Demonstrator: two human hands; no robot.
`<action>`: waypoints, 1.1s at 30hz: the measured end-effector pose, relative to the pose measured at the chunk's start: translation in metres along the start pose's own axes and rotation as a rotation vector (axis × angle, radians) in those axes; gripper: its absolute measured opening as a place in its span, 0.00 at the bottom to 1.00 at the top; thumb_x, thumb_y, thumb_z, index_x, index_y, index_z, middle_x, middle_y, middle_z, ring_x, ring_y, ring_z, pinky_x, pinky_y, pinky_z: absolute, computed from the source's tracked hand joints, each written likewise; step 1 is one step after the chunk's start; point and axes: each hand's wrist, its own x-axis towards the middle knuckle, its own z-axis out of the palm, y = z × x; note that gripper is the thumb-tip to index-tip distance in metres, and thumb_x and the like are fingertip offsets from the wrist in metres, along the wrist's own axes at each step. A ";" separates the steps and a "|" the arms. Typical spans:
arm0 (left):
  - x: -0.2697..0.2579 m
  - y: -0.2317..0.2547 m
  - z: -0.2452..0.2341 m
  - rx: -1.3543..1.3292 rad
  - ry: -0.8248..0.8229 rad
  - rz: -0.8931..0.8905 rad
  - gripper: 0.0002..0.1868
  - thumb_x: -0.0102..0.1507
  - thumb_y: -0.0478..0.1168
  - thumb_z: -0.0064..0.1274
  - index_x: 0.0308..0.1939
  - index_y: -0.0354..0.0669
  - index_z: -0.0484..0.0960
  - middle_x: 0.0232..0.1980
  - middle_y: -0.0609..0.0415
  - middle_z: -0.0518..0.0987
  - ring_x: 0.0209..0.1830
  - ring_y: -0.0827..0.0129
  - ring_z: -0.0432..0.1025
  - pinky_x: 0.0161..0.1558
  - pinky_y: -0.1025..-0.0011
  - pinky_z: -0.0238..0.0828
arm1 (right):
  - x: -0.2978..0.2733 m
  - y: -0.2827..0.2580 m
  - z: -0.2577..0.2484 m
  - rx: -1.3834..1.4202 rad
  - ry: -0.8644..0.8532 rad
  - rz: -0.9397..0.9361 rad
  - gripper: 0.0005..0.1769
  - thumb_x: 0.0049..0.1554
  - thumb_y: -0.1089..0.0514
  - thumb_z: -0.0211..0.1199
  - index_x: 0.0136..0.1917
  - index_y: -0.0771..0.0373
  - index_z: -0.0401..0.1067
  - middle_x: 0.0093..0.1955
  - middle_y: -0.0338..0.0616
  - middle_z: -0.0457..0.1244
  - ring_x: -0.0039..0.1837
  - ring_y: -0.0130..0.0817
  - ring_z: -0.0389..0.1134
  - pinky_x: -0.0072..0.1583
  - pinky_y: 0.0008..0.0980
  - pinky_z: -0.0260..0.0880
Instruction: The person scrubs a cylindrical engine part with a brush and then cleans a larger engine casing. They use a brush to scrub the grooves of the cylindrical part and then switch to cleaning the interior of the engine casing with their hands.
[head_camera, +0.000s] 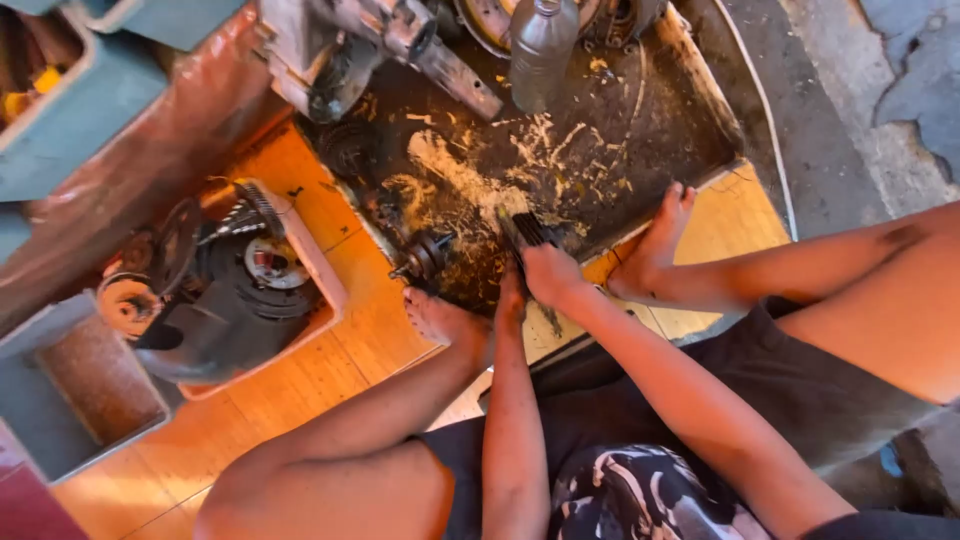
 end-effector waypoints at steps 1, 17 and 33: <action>-0.025 0.024 0.004 0.005 0.001 0.009 0.35 0.76 0.57 0.18 0.79 0.40 0.59 0.83 0.37 0.52 0.83 0.45 0.47 0.82 0.53 0.41 | -0.021 -0.011 -0.008 0.002 0.010 -0.004 0.14 0.65 0.65 0.51 0.57 0.71 0.75 0.44 0.62 0.70 0.46 0.58 0.74 0.44 0.52 0.76; 0.105 -0.094 0.018 -0.283 0.096 0.046 0.37 0.77 0.62 0.26 0.84 0.47 0.48 0.86 0.43 0.40 0.85 0.45 0.34 0.82 0.46 0.32 | -0.048 0.014 -0.049 -0.369 -0.150 -0.010 0.11 0.64 0.62 0.53 0.53 0.68 0.75 0.46 0.57 0.69 0.45 0.51 0.75 0.43 0.44 0.78; 0.164 -0.126 0.020 -0.176 0.094 0.037 0.39 0.73 0.73 0.28 0.83 0.62 0.54 0.85 0.56 0.50 0.83 0.59 0.48 0.79 0.56 0.50 | 0.075 0.080 0.004 -0.065 -0.089 0.051 0.18 0.63 0.56 0.53 0.60 0.69 0.73 0.55 0.67 0.66 0.48 0.63 0.72 0.48 0.59 0.75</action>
